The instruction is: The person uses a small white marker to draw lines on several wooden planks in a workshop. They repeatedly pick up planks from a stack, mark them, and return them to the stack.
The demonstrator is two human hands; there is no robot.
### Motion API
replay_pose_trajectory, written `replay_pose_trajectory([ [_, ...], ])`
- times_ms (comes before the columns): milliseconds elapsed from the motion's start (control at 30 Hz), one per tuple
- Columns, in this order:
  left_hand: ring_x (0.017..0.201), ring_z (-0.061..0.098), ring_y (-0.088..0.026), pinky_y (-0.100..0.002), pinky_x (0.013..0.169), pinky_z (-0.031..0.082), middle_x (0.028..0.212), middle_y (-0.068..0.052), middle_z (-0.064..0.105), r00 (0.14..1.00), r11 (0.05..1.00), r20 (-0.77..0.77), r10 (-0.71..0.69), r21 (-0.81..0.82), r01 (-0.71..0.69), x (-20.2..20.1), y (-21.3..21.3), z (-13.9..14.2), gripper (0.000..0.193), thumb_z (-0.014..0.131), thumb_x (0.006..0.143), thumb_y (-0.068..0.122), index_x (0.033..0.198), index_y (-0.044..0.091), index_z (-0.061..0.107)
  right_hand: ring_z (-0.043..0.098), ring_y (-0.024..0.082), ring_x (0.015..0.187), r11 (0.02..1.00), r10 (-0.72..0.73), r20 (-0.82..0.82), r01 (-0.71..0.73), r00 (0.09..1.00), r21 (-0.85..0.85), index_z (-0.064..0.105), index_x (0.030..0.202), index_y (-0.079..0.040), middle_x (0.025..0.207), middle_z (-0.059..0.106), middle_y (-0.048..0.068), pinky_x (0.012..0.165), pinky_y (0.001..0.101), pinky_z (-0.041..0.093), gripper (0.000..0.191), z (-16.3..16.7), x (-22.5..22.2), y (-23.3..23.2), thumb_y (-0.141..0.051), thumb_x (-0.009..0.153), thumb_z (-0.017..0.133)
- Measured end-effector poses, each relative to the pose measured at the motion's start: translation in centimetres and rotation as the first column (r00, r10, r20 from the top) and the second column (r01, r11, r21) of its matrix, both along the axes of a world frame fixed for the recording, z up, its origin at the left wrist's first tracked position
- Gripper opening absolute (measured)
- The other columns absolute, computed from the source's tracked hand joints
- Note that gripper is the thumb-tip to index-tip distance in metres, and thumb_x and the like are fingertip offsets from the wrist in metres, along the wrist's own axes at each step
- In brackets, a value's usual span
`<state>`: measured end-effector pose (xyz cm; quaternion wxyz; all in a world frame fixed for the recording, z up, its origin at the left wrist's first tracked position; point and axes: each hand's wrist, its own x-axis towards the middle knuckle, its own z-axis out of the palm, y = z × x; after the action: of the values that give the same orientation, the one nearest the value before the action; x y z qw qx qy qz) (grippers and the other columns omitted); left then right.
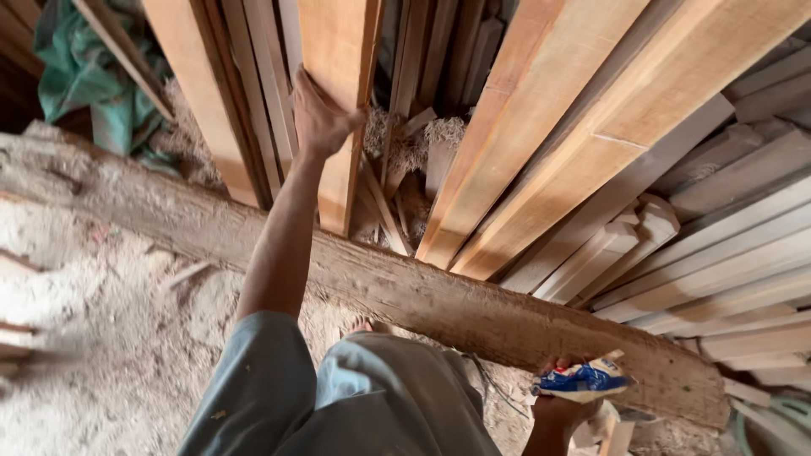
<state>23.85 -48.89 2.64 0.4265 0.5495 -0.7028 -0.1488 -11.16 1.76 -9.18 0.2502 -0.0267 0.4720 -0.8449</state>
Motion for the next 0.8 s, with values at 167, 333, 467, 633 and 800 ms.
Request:
replay_pose_trajectory([
  [167, 0.144, 0.040, -0.039, -0.052, 0.125, 0.037, 0.153, -0.023, 0.040, 0.995, 0.919, -0.051, 0.091, 0.390, -0.064, -2.5, -3.5, 5.0, 0.125, 0.088, 0.067, 0.046, 0.158, 0.002, 0.014, 0.052, 0.022, 0.066, 0.998, -0.058, 0.012, 0.058, 0.998, -0.007, 0.060, 0.122, -0.012, 0.082, 0.057, 0.008, 0.056, 0.0363, 0.044, 0.038, 1.2, 3.7, -1.1, -0.044, 0.114, 0.042],
  [333, 0.134, 0.042, -0.050, -0.063, 0.111, 0.033, 0.147, -0.033, 0.043, 0.963, 0.942, -0.044, 0.267, -0.197, -0.270, -9.9, -0.9, 2.5, 0.093, 0.082, 0.081, 0.022, 0.153, -0.004, 0.028, 0.051, 0.022, 0.064, 0.983, -0.180, 0.039, 0.179, 0.983, 0.025, 0.060, 0.120, -0.011, 0.080, 0.056, 0.009, 0.054, 0.0359, 0.044, 0.037, 2.7, 6.3, 0.3, -0.042, 0.113, 0.042],
  [467, 0.109, 0.069, -0.031, -0.048, 0.094, 0.056, 0.113, -0.012, 0.068, 0.849, 0.886, -0.331, -0.411, 0.071, 0.457, -17.0, 3.6, 0.4, 0.038, 0.075, 0.089, 0.028, 0.122, 0.012, 0.067, 0.050, 0.022, 0.062, 0.944, -0.324, 0.038, 0.320, 0.945, 0.074, 0.060, 0.119, -0.010, 0.078, 0.055, 0.009, 0.052, 0.0355, 0.043, 0.036, 4.1, 7.8, 1.9, -0.041, 0.113, 0.042],
  [633, 0.128, 0.046, -0.043, -0.060, 0.107, 0.040, 0.137, -0.025, 0.045, 0.890, 0.932, -0.289, -0.352, -0.021, 0.361, -26.0, 7.0, 2.6, 0.101, 0.088, 0.081, 0.035, 0.154, 0.001, 0.027, 0.054, 0.024, 0.067, 0.855, -0.516, 0.161, 0.498, 0.841, 0.143, 0.058, 0.119, -0.010, 0.079, 0.057, 0.012, 0.062, 0.0364, 0.052, 0.034, 5.2, 8.1, 3.4, -0.037, 0.109, 0.041],
  [800, 0.132, 0.034, -0.046, -0.058, 0.109, 0.034, 0.145, -0.028, 0.025, 0.973, 0.959, -0.211, -0.094, 0.243, 0.145, -31.3, 7.5, 4.8, 0.133, 0.095, 0.056, 0.038, 0.155, 0.005, 0.012, 0.054, 0.024, 0.070, 0.869, -0.495, 0.169, 0.488, 0.852, 0.087, 0.059, 0.118, -0.012, 0.082, 0.058, 0.011, 0.060, 0.0351, 0.050, 0.031, 4.7, 9.4, 4.2, -0.038, 0.109, 0.043],
])
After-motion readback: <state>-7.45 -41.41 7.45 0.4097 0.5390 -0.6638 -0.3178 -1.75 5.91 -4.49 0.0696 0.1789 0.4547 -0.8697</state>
